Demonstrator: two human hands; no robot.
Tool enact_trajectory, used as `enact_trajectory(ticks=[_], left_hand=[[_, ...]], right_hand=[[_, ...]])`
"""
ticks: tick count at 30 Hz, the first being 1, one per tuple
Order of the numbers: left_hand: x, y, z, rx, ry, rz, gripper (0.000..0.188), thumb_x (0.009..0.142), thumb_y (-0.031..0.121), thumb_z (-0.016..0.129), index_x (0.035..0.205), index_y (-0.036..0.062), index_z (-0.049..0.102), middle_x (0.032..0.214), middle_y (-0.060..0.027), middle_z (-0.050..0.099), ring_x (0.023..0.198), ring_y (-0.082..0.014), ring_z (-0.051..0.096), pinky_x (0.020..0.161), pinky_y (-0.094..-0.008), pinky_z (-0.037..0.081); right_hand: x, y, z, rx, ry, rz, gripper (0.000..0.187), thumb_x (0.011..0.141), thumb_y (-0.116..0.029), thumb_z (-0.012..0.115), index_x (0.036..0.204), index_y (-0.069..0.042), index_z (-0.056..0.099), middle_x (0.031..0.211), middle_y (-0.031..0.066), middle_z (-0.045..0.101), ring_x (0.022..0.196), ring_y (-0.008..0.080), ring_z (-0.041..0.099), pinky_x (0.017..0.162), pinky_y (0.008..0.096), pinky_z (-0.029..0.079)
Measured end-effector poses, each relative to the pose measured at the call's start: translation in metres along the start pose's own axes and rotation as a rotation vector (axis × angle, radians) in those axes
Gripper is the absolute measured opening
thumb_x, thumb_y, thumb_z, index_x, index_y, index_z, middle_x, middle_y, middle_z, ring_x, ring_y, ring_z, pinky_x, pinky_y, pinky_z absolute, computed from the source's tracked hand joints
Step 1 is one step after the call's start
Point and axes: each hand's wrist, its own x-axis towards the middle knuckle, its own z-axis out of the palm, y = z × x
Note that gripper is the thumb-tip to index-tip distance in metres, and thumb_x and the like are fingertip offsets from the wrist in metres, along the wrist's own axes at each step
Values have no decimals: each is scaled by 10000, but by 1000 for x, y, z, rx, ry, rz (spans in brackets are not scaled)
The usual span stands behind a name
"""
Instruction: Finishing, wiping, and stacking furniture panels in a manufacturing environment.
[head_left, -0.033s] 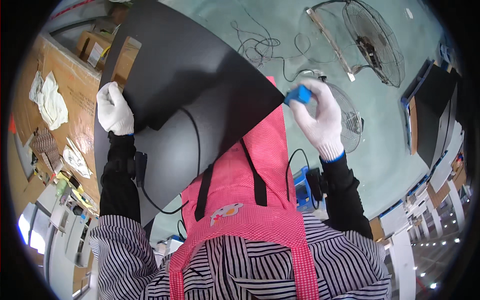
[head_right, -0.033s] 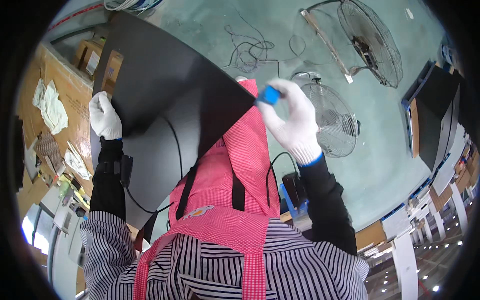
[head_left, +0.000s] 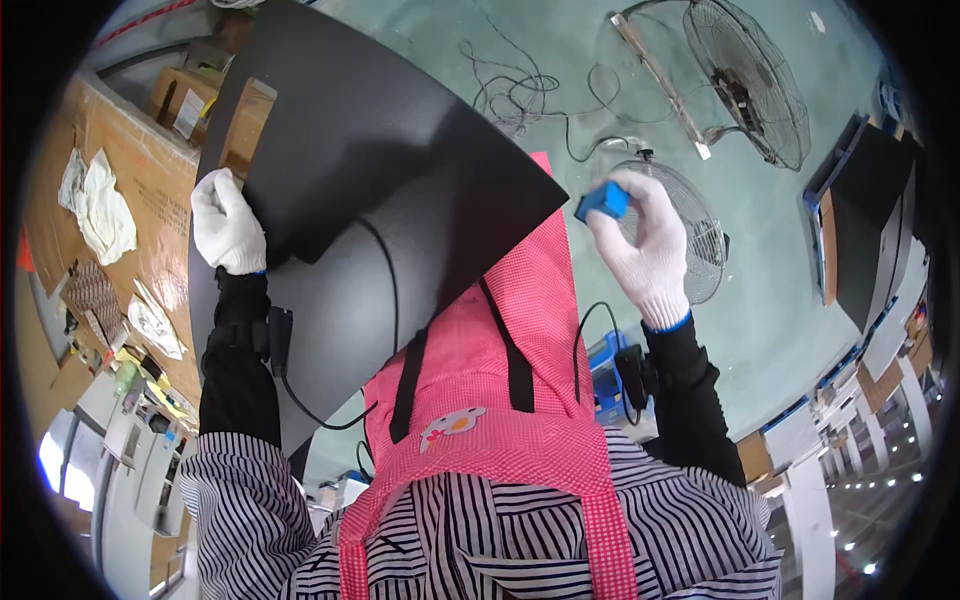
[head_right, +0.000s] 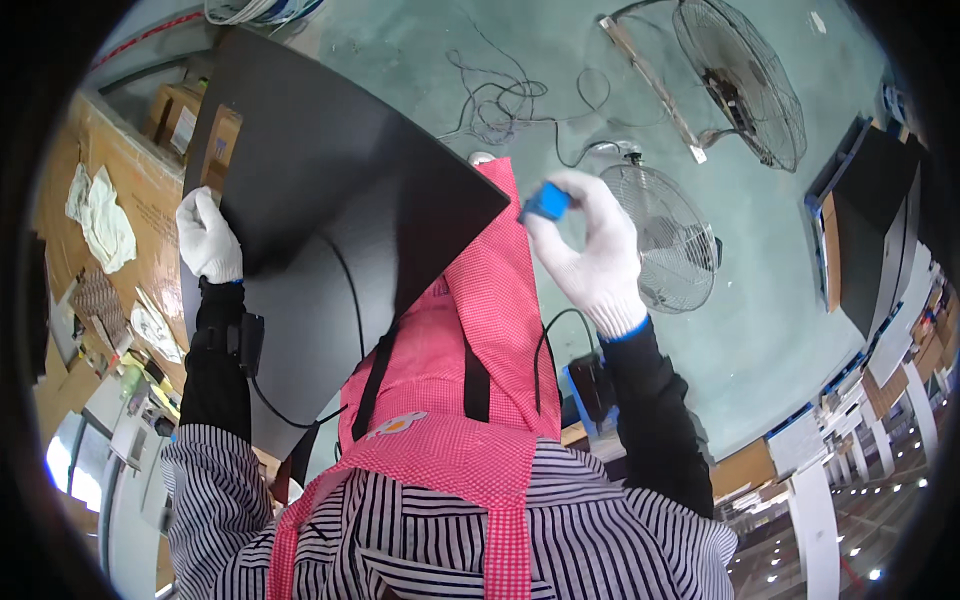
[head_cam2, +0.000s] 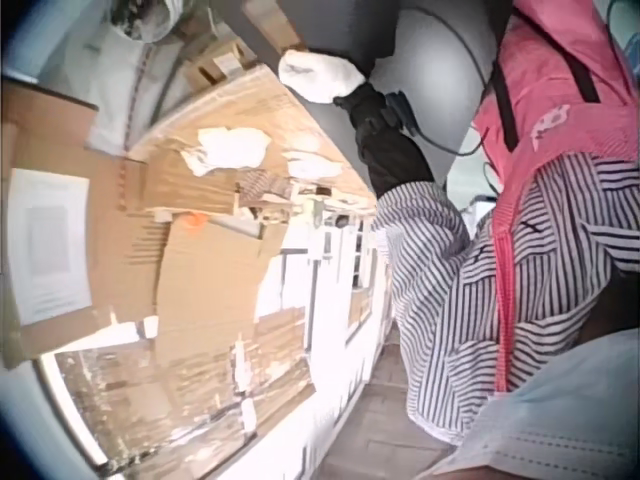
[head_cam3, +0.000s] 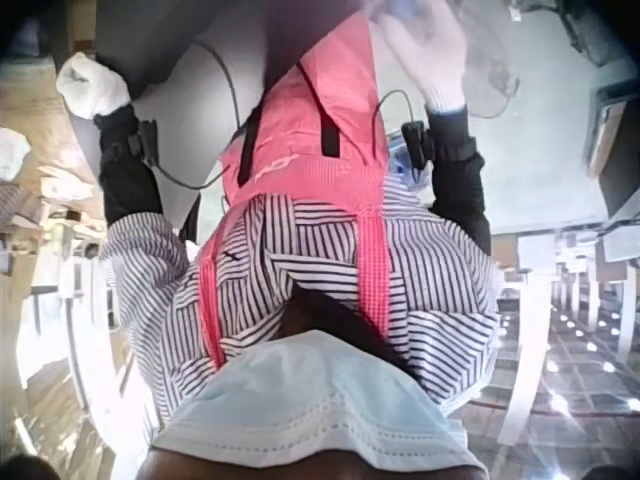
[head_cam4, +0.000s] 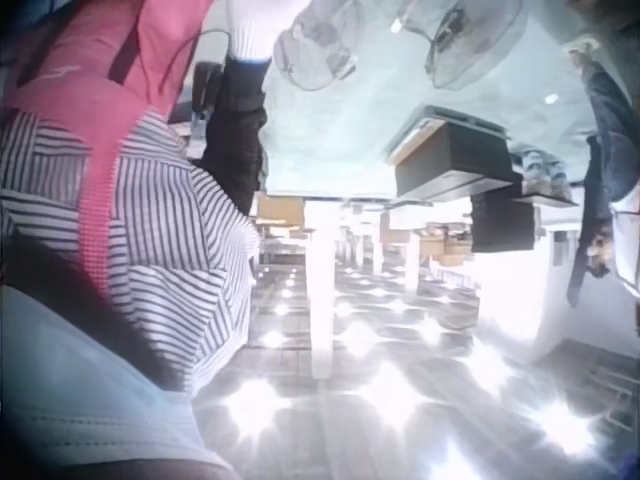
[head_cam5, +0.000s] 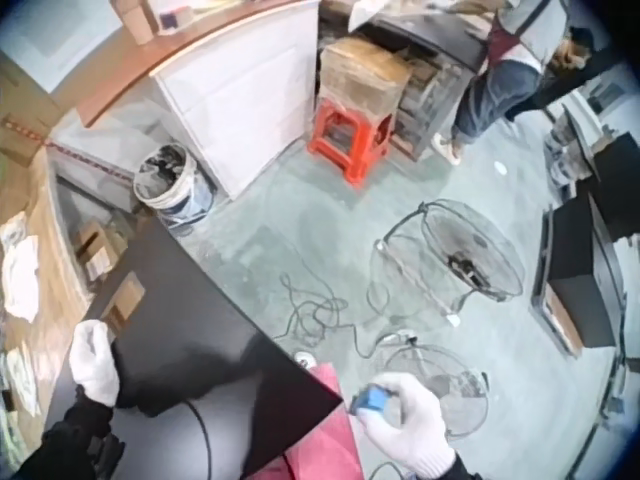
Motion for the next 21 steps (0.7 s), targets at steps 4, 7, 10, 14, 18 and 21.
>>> enact_trajectory(ticks=[4,7,10,14,18,21], left_hand=[[-2,0,1,12,11,17,249,1051,226,632,1104,-14,676,991,-65,714,903,-126,653,859,-272,512],[1,-1,1,18,12,21,232,1049,214,630,1094,-8,676,1004,-69,709,925,-134,646,876,-280,509],[4,-11,-3,46,27,62,234,1051,218,630,1093,-9,672,1008,-64,690,936,-138,624,884,-285,501],[0,9,1,73,10,15,247,1053,230,630,1101,-11,662,991,-51,669,914,-134,600,874,-281,495],[2,5,-2,39,5,7,260,1054,239,631,1096,-16,658,990,-47,663,911,-131,594,869,-283,493],[0,7,-2,28,12,25,261,1054,240,632,1088,-18,654,988,-46,661,912,-129,594,869,-285,494]], right_hand=[[-20,19,7,683,204,323,379,935,50,683,1290,41,552,1170,119,690,1016,174,680,942,323,555],[-18,14,27,823,335,355,379,936,46,690,1287,44,548,1191,139,690,1026,172,680,936,321,558],[-23,12,46,986,385,322,388,936,67,672,1299,38,537,1205,140,683,1049,179,679,951,326,556],[-22,12,57,1055,412,336,378,950,43,669,1303,43,535,1188,123,681,1026,167,680,940,307,548],[-17,23,61,1060,392,377,381,963,18,665,1318,49,530,1168,112,684,989,144,674,922,288,541],[-19,17,60,1068,410,395,382,967,7,665,1322,49,530,1161,108,686,967,134,672,915,280,538]])
